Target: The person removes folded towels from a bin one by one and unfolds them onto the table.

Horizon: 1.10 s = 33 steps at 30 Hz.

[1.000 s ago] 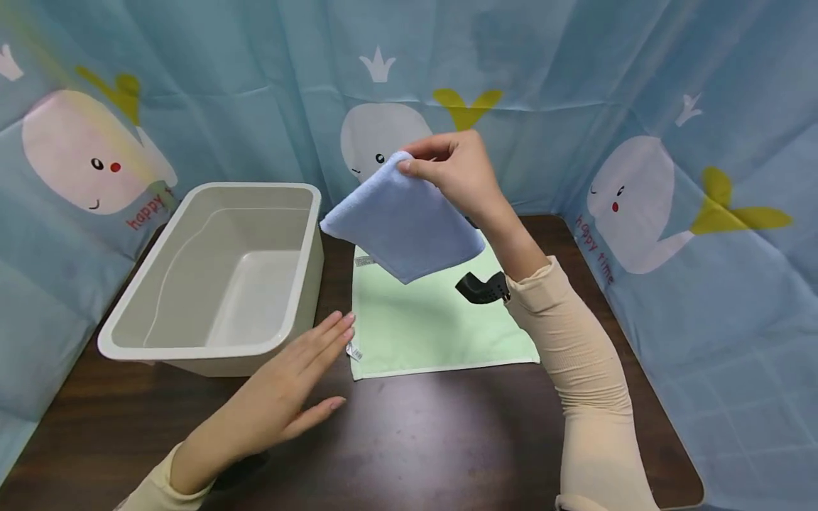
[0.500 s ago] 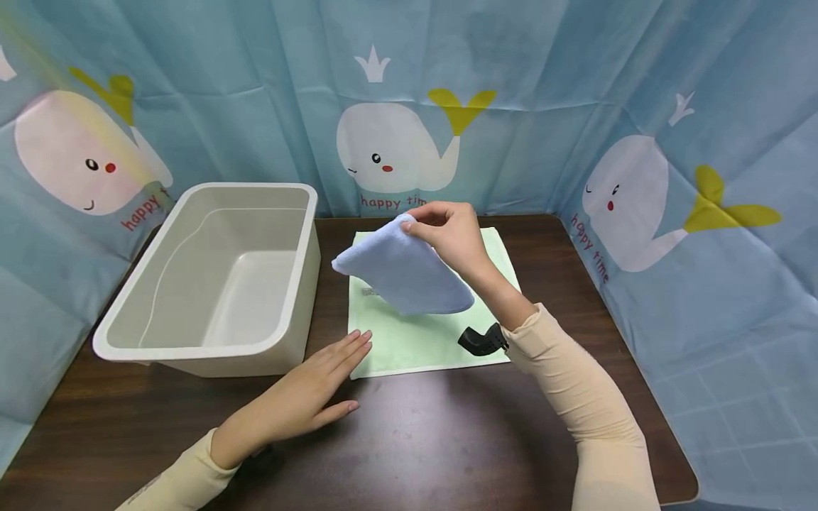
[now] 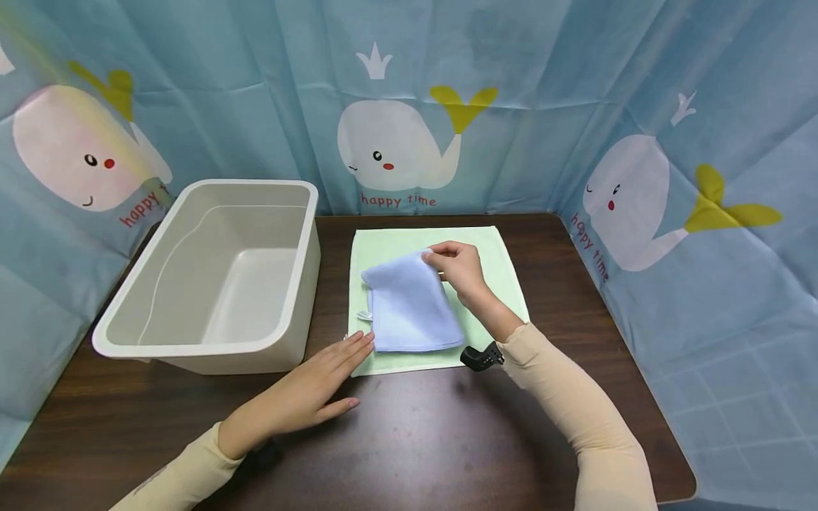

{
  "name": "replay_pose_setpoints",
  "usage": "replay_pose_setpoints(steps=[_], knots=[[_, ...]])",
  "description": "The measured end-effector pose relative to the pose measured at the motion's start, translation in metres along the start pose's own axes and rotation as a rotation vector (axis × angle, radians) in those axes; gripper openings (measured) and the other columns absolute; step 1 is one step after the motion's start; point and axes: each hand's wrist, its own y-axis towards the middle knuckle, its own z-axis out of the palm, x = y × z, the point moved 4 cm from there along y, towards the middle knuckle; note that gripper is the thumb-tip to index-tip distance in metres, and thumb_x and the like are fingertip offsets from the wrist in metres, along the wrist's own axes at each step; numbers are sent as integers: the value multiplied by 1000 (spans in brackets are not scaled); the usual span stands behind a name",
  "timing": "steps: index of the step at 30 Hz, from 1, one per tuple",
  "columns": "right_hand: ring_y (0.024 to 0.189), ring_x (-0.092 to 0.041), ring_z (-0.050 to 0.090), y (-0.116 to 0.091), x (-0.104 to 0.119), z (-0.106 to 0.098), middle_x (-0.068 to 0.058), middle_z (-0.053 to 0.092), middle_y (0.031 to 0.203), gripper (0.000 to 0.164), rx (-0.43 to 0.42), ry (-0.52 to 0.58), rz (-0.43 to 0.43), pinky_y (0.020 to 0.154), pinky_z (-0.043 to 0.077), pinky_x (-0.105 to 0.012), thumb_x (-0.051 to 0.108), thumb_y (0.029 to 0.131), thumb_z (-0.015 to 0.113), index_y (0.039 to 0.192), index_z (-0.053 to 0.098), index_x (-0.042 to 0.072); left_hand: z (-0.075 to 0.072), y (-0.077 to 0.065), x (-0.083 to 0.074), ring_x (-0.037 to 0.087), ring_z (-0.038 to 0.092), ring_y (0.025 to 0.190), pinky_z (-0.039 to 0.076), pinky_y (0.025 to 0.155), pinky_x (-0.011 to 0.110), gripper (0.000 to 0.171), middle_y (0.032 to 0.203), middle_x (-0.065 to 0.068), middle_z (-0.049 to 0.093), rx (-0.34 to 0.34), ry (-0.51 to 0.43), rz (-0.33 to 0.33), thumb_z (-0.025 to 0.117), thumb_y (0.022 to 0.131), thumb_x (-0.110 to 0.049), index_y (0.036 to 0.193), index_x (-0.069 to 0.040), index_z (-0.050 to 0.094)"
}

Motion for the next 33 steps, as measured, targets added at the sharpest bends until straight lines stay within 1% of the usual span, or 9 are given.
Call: replay_pose_setpoints(steps=[4,9,11,13,17,22,26,29,33], knots=[[69,-5,64,10,-23,-10,10,66,80,29,-55,-58,4,62,57,-23,20,91,72,112,70,0,7,1,3,23,19,156,32,121,48,81,167,7,19,52,-19,-17,61,96,-42,158,-8,21],[72,-6,63,21,-37,-20,6,67,85,28,-92,-144,9,62,56,-22,22,91,71,111,71,3,13,3,8,22,16,156,30,122,46,82,168,7,18,80,-12,-35,59,97,-44,159,-9,19],[75,-6,62,26,-42,-22,2,69,90,27,-97,-191,11,62,55,-22,24,92,71,111,71,5,15,3,9,21,16,156,31,122,47,82,168,6,17,90,-10,-49,59,97,-45,159,-10,19],[76,-7,61,30,-47,-24,-5,71,94,25,-105,-246,7,61,55,-23,24,92,70,109,72,6,16,3,10,22,17,156,32,121,47,82,168,6,17,99,-10,-61,59,97,-46,159,-10,19],[68,-6,61,39,-57,-28,-15,73,100,24,-112,-386,-37,58,53,-22,23,92,70,108,73,6,18,4,8,23,19,156,33,120,48,82,168,6,18,115,-19,-74,59,96,-47,159,-10,20],[57,-6,57,43,-62,-35,-18,73,93,20,-139,-508,-79,55,49,-23,20,91,70,103,75,4,17,5,5,24,20,155,33,120,47,82,167,6,19,131,-17,-73,58,96,-48,159,-9,21],[58,-8,57,47,-65,-38,-17,73,92,20,-139,-541,-72,55,49,-24,20,92,69,102,75,4,16,5,4,27,24,154,35,119,49,82,166,8,22,123,-23,-75,59,96,-47,158,-8,23],[59,-8,58,49,-67,-39,-17,73,95,21,-128,-540,-44,55,50,-23,21,92,68,104,75,5,19,5,5,27,26,153,36,118,50,81,166,8,23,142,-36,-90,58,96,-48,158,-8,23],[60,-9,58,50,-66,-40,-15,71,94,21,-109,-522,-27,55,52,-23,21,93,68,105,74,5,23,4,6,30,32,151,37,117,51,79,164,11,29,177,-49,-105,59,96,-47,155,-4,30]])
